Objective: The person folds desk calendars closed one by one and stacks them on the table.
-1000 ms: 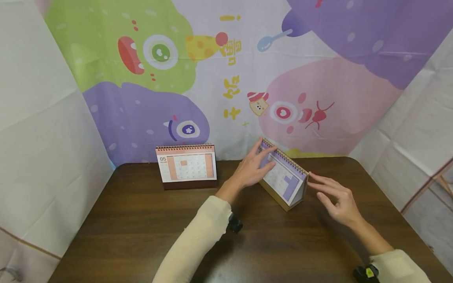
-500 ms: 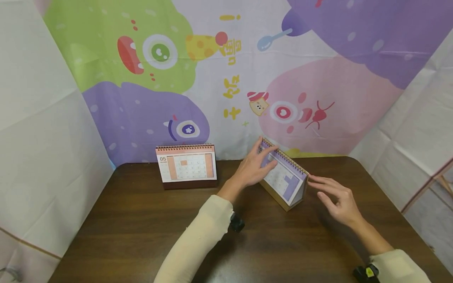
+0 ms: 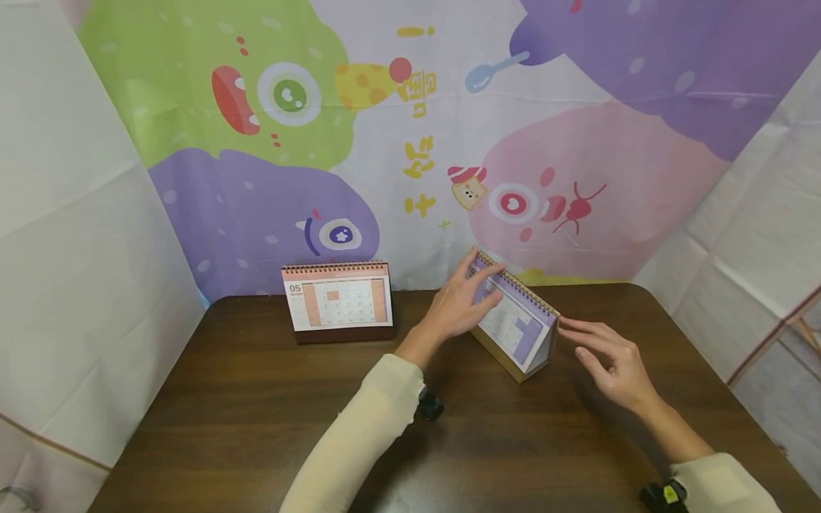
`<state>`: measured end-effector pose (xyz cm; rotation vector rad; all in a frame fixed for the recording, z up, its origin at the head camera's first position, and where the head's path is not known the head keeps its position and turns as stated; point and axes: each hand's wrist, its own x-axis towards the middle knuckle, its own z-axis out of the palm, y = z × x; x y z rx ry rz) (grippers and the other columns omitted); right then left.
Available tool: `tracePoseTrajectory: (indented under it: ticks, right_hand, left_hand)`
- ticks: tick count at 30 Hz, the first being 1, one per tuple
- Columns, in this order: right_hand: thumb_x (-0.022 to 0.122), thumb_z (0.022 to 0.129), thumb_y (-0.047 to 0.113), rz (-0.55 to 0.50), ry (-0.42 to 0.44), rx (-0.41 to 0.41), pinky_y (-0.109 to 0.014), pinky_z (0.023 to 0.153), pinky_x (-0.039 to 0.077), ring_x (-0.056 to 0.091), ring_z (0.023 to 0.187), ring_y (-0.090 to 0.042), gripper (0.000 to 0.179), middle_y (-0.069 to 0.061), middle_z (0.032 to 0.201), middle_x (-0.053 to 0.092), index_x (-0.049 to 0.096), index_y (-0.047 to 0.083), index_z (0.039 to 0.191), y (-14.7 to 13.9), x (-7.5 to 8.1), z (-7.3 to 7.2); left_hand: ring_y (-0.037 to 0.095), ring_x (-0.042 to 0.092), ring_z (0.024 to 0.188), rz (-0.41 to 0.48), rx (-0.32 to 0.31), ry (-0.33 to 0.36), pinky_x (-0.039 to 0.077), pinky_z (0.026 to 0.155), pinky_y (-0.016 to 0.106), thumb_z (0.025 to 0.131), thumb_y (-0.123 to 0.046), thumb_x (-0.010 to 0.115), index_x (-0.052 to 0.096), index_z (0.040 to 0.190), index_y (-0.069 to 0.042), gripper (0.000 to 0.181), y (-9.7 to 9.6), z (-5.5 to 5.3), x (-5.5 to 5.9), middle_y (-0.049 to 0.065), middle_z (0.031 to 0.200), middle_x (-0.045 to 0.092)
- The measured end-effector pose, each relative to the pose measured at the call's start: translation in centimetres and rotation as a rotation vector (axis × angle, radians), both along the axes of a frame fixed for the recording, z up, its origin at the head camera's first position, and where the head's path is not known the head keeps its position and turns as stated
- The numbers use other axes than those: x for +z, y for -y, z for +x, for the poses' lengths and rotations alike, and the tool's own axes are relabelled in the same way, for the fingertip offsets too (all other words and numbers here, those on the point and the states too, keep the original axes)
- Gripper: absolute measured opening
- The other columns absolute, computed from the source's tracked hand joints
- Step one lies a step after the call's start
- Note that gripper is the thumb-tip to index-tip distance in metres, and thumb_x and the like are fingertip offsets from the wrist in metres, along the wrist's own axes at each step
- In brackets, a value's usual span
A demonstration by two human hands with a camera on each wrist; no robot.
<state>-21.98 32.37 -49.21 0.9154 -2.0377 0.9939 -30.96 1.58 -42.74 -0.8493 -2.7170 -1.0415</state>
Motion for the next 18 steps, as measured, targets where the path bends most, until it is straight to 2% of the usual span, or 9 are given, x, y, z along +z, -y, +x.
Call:
tracePoseTrajectory:
  ticks: [5,8,14,18]
  right_hand:
    - [0.071,0.083,-0.019,-0.013,-0.002,-0.024,-0.008,0.115,0.047,0.067,0.135,0.002,0.043,-0.025,0.126,0.081,0.084,-0.004,0.121,0.08,0.06,0.08]
    - [0.070,0.082,-0.022,-0.018,-0.001,-0.048,-0.007,0.110,0.046,0.068,0.129,0.002,0.045,-0.024,0.121,0.081,0.085,-0.003,0.120,-0.01,-0.01,0.08]
    - [0.069,0.093,-0.012,-0.002,-0.039,-0.055,-0.006,0.094,0.044,0.064,0.114,0.007,0.040,-0.012,0.110,0.080,0.085,0.003,0.127,-0.67,-0.53,-0.40]
    - [0.068,0.096,-0.010,-0.002,-0.029,-0.063,-0.005,0.095,0.046,0.067,0.110,0.006,0.038,-0.015,0.105,0.082,0.085,0.003,0.127,-0.64,-0.50,-0.34]
  left_hand:
    - [0.046,0.039,0.170,0.003,-0.006,0.003,0.051,0.122,0.072,0.114,-0.046,0.060,0.052,0.168,-0.037,0.056,-0.05,-0.04,0.01,0.014,0.192,0.015]
    - [0.047,0.039,0.169,0.008,-0.010,0.009,0.050,0.123,0.073,0.114,-0.045,0.060,0.052,0.168,-0.037,0.056,-0.03,0.02,0.07,0.014,0.192,0.015]
    - [0.047,0.039,0.170,0.012,-0.015,0.014,0.047,0.125,0.074,0.114,-0.045,0.061,0.052,0.168,-0.036,0.056,0.03,0.19,0.23,0.014,0.192,0.014]
    - [0.047,0.038,0.170,0.015,-0.017,0.019,0.046,0.126,0.074,0.114,-0.045,0.061,0.052,0.168,-0.036,0.056,0.03,0.18,0.23,0.014,0.192,0.014]
